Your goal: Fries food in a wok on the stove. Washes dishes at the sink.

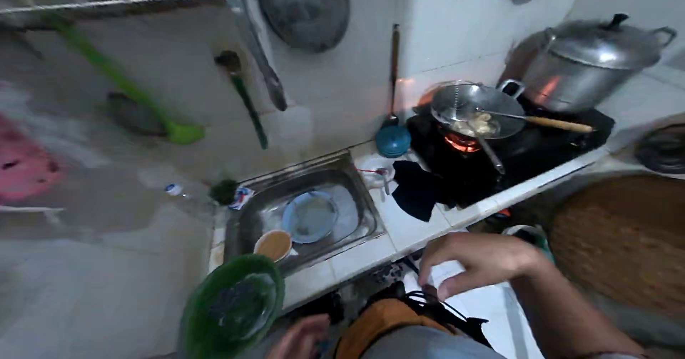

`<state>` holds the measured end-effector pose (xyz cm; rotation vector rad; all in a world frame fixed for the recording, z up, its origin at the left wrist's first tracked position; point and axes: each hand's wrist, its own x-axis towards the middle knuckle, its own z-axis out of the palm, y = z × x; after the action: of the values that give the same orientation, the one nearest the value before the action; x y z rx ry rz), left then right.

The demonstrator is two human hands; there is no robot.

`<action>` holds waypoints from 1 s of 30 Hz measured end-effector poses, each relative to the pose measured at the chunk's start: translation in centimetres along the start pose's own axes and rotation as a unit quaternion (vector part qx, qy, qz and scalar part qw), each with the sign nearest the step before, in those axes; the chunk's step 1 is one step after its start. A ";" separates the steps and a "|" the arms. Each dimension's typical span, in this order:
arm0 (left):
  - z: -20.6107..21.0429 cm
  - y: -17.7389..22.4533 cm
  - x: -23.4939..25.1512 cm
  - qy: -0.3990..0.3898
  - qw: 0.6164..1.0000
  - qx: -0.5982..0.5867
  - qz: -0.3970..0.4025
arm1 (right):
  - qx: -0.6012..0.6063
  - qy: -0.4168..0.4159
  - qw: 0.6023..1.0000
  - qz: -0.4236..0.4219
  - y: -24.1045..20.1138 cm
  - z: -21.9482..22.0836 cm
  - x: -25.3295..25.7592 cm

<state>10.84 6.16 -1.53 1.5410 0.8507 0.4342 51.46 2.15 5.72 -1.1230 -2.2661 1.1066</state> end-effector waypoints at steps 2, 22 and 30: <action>3.5 1.2 6.0 -0.040 0.999 -0.018 0.000 | -0.046 0.135 0.989 0.043 0.3 -3.1 -6.5; 35.1 15.5 39.1 0.043 0.959 -0.266 -0.090 | -0.362 0.282 0.795 0.397 24.0 -24.7 -24.2; 30.7 15.6 36.3 0.063 0.978 -0.197 0.036 | -0.398 0.279 0.783 0.389 18.2 -27.2 -27.2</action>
<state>60.49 12.03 0.94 1.1876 0.7532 0.7140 93.93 0.49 8.48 -2.4534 -1.7528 -0.1545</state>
